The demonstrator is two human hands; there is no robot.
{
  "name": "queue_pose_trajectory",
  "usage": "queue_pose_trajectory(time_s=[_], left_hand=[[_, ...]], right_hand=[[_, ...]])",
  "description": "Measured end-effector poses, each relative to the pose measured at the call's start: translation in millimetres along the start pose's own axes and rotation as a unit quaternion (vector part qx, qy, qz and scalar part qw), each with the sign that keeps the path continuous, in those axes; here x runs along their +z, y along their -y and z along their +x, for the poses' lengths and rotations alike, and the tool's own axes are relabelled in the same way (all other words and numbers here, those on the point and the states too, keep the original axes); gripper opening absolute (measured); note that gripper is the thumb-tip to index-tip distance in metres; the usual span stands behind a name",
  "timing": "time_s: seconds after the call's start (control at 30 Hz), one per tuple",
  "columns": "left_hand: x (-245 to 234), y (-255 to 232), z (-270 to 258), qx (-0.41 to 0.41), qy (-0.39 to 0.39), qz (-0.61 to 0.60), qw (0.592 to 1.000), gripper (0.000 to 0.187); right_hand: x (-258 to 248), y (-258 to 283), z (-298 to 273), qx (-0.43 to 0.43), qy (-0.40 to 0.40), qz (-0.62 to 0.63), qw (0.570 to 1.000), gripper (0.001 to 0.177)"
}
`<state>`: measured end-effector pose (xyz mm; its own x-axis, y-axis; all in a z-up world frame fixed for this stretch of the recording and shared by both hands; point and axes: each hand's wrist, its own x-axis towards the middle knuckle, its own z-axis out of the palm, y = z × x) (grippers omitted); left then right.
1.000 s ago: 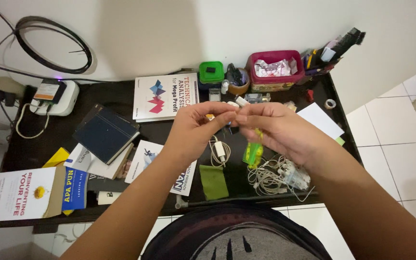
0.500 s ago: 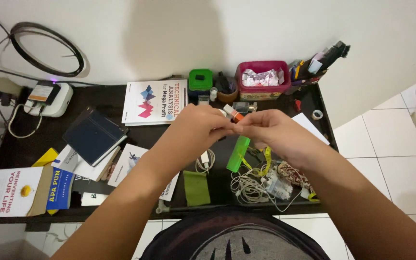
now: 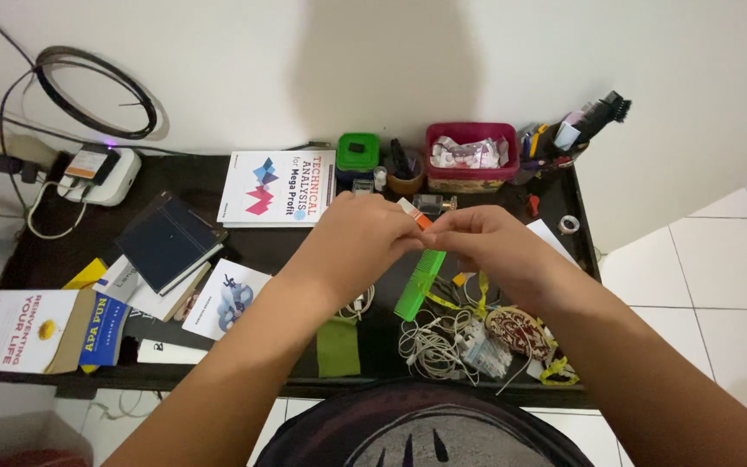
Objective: Measuring a small yellow object using a flexible measuring tape on a desk.
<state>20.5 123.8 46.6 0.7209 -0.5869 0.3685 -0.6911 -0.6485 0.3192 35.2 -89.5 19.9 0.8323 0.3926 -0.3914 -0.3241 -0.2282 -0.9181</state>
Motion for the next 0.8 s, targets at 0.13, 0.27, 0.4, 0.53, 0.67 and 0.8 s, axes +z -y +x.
queue_pose_trajectory(time_s=[0.13,0.27,0.4,0.53,0.67,0.8], left_hand=[[3,3,0,-0.028,-0.001,-0.023,0.999,0.015],[1,-6,2,-0.132,-0.05,-0.164,0.976,0.016],[11,-11,0,-0.245,-0.127,-0.382,0.882,0.017],[9,-12,-5,-0.237,-0.148,-0.38,0.882,0.016],[3,4,-11,-0.105,-0.1,-0.158,0.977,0.012],[0,10,-9,-0.04,0.015,0.043,0.998,0.008]], right_hand=[[0,-1,1,0.011,0.006,0.02,1.0,0.02],[-7,-9,10,-0.033,0.03,0.085,0.995,0.019],[-7,1,9,-0.048,0.103,0.258,0.959,0.018],[-10,2,15,-0.042,0.124,0.26,0.957,0.021],[-10,3,16,-0.017,0.077,0.156,0.985,0.018],[-1,0,14,-0.007,0.058,0.093,0.994,0.022]])
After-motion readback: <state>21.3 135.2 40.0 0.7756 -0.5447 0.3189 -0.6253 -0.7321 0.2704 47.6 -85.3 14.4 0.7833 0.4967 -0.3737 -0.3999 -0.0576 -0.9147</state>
